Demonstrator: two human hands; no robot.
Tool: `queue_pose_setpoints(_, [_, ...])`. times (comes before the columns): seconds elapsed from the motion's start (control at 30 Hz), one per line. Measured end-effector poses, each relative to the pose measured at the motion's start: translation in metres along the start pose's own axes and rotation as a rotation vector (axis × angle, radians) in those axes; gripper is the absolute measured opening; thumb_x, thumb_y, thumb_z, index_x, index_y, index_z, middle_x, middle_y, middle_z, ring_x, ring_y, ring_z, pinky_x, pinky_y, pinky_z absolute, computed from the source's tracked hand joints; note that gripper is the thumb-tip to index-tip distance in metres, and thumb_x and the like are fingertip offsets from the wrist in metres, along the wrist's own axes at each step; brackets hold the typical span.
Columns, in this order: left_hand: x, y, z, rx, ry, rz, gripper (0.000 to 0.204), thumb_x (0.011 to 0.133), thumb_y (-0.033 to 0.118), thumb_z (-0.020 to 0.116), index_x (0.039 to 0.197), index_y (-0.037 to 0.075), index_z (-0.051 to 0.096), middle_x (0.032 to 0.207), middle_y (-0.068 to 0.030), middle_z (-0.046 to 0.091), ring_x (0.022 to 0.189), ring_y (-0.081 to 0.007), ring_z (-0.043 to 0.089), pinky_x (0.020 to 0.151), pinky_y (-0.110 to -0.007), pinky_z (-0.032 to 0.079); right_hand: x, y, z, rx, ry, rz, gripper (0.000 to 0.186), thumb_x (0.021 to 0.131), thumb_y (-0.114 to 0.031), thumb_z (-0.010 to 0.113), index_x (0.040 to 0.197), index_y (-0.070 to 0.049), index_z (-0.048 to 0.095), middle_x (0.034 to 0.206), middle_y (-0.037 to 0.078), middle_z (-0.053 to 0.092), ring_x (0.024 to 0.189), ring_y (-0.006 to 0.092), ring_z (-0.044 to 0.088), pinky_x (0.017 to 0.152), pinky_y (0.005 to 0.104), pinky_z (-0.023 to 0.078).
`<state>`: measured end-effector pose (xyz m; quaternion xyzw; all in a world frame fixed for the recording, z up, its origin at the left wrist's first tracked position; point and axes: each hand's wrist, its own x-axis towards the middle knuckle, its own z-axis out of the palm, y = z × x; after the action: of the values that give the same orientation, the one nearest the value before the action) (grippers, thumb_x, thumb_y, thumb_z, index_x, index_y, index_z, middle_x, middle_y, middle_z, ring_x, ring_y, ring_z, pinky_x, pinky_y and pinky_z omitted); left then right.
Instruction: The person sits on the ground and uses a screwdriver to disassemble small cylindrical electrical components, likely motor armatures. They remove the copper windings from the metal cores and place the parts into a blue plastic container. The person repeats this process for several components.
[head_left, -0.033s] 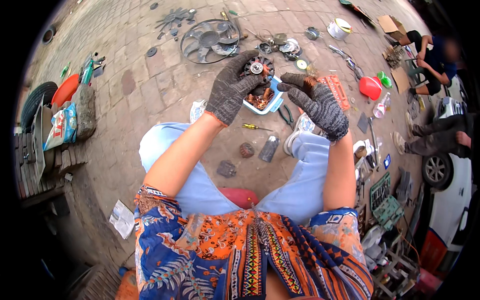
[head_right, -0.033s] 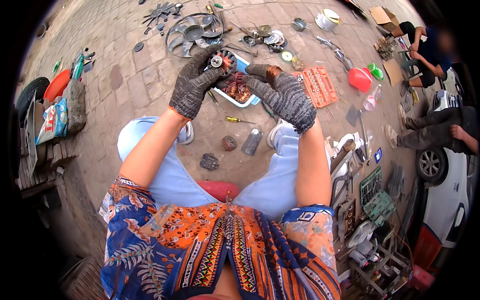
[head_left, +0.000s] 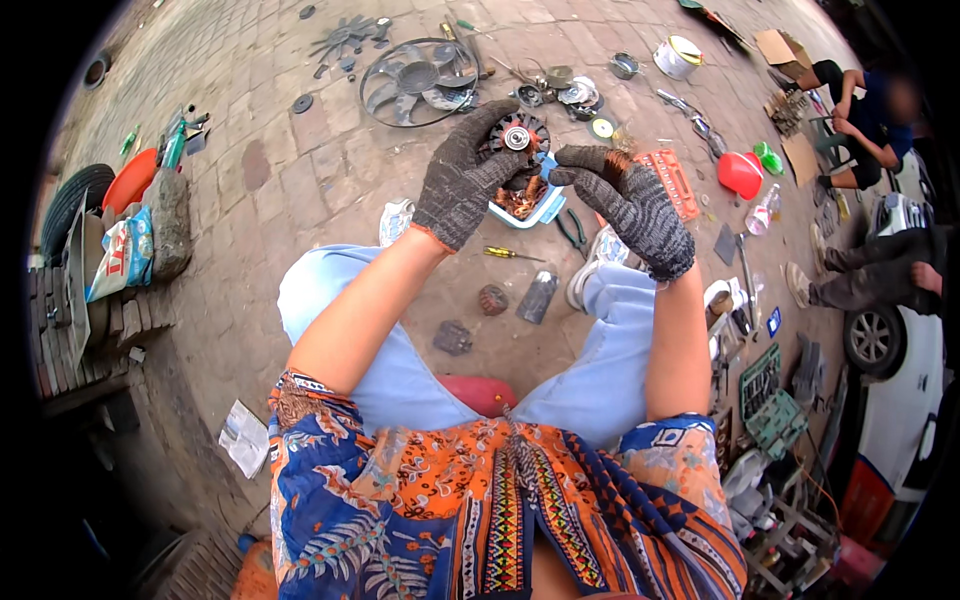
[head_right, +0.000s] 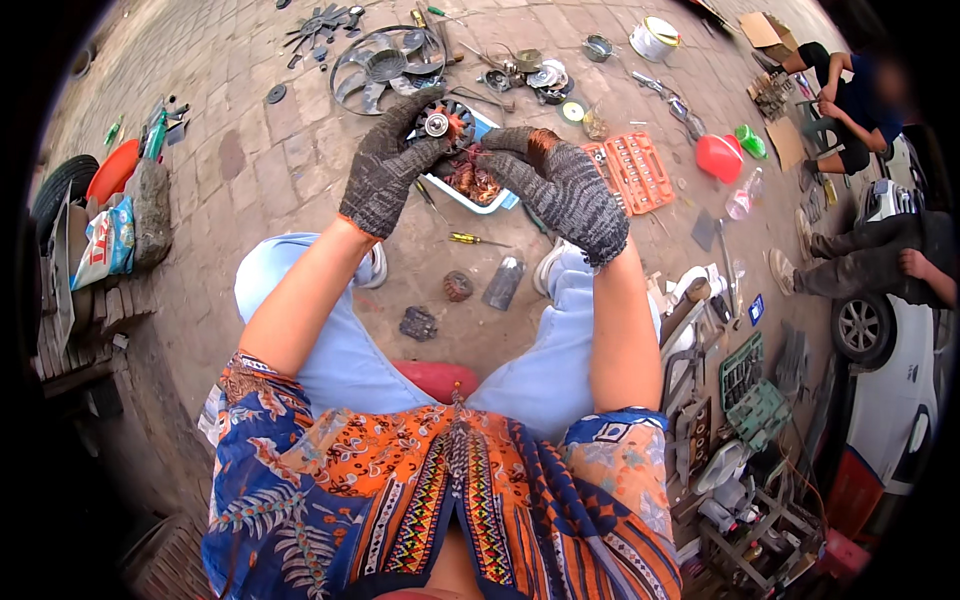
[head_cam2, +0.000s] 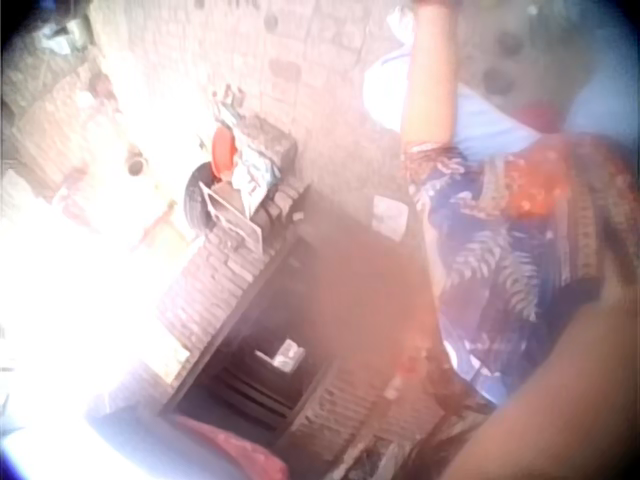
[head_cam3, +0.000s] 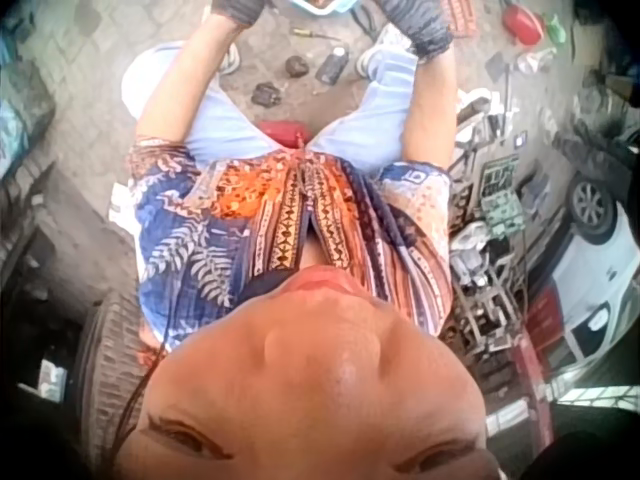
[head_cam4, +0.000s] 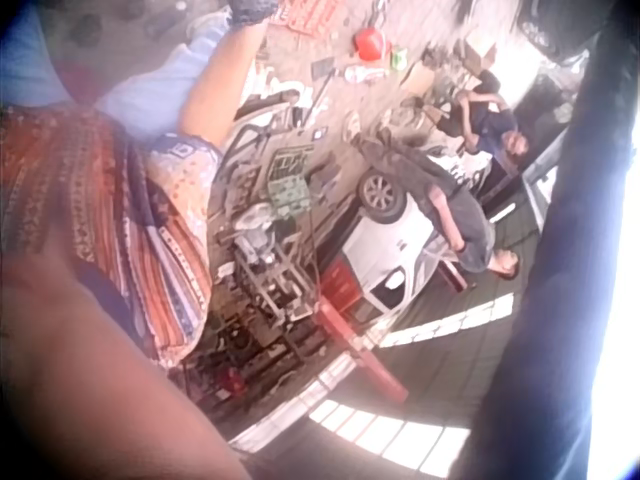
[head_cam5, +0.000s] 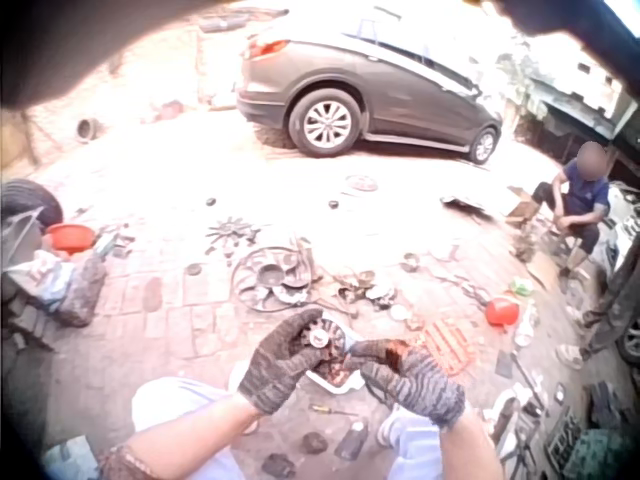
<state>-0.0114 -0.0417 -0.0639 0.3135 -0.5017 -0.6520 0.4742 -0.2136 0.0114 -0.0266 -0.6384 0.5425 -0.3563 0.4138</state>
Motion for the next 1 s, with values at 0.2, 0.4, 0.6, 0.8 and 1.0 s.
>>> queue_pose_setpoints(0.2, [0.0, -0.003, 0.003, 0.172, -0.001, 0.092, 0.053, 0.081, 0.004, 0.066, 0.13, 0.004, 0.047, 0.12, -0.0089, 0.055, 0.105, -0.0167, 0.056, 0.086, -0.029, 0.051, 0.005, 0.0, 0.016, -0.201, 0.064, 0.009, 0.027, 0.084, -0.023, 0.065, 0.099, -0.001, 0.064, 0.088, 0.014, 0.068, 0.08, 0.022, 0.065, 0.074, 0.0333, 0.05])
queue_pose_setpoints(0.4, [-0.006, 0.016, 0.009, -0.087, -0.064, -0.116, 0.05, 0.084, 0.013, 0.065, 0.13, 0.005, 0.048, 0.116, -0.0081, 0.058, 0.1, -0.0146, 0.059, 0.076, -0.026, 0.054, 0.009, 0.01, 0.018, -0.463, 0.177, -0.029, 0.023, 0.084, -0.021, 0.062, 0.094, 0.0, 0.064, 0.087, 0.019, 0.066, 0.083, 0.0328, 0.064, 0.074, 0.0393, 0.049])
queue_pose_setpoints(0.6, [-0.004, 0.023, 0.006, 0.041, -0.233, -0.17, 0.05, 0.086, 0.017, 0.062, 0.132, 0.005, 0.047, 0.116, -0.0083, 0.058, 0.097, -0.0147, 0.06, 0.073, -0.025, 0.055, 0.016, 0.015, 0.01, -0.44, 0.394, -0.017, 0.024, 0.086, -0.023, 0.059, 0.093, -0.001, 0.064, 0.085, 0.02, 0.065, 0.082, 0.0341, 0.063, 0.074, 0.042, 0.049])
queue_pose_setpoints(0.8, [-0.004, 0.01, 0.005, -0.265, -0.152, -0.154, 0.047, 0.087, 0.014, 0.06, 0.131, 0.004, 0.044, 0.119, -0.0102, 0.056, 0.1, -0.0204, 0.061, 0.078, -0.03, 0.057, 0.013, 0.011, 0.011, -0.428, 0.237, -0.011, 0.024, 0.086, -0.018, 0.063, 0.099, 0.002, 0.063, 0.087, 0.017, 0.067, 0.079, 0.0233, 0.066, 0.073, 0.0335, 0.05])
queue_pose_setpoints(1.0, [-0.003, 0.007, -0.001, -0.329, -0.056, -0.183, 0.047, 0.087, 0.012, 0.06, 0.131, 0.004, 0.044, 0.117, -0.0112, 0.056, 0.096, -0.0205, 0.062, 0.074, -0.028, 0.057, 0.005, 0.004, 0.017, -0.269, 0.112, -0.112, 0.029, 0.083, -0.025, 0.065, 0.1, -0.001, 0.065, 0.086, 0.017, 0.067, 0.079, 0.0257, 0.066, 0.073, 0.0344, 0.05])
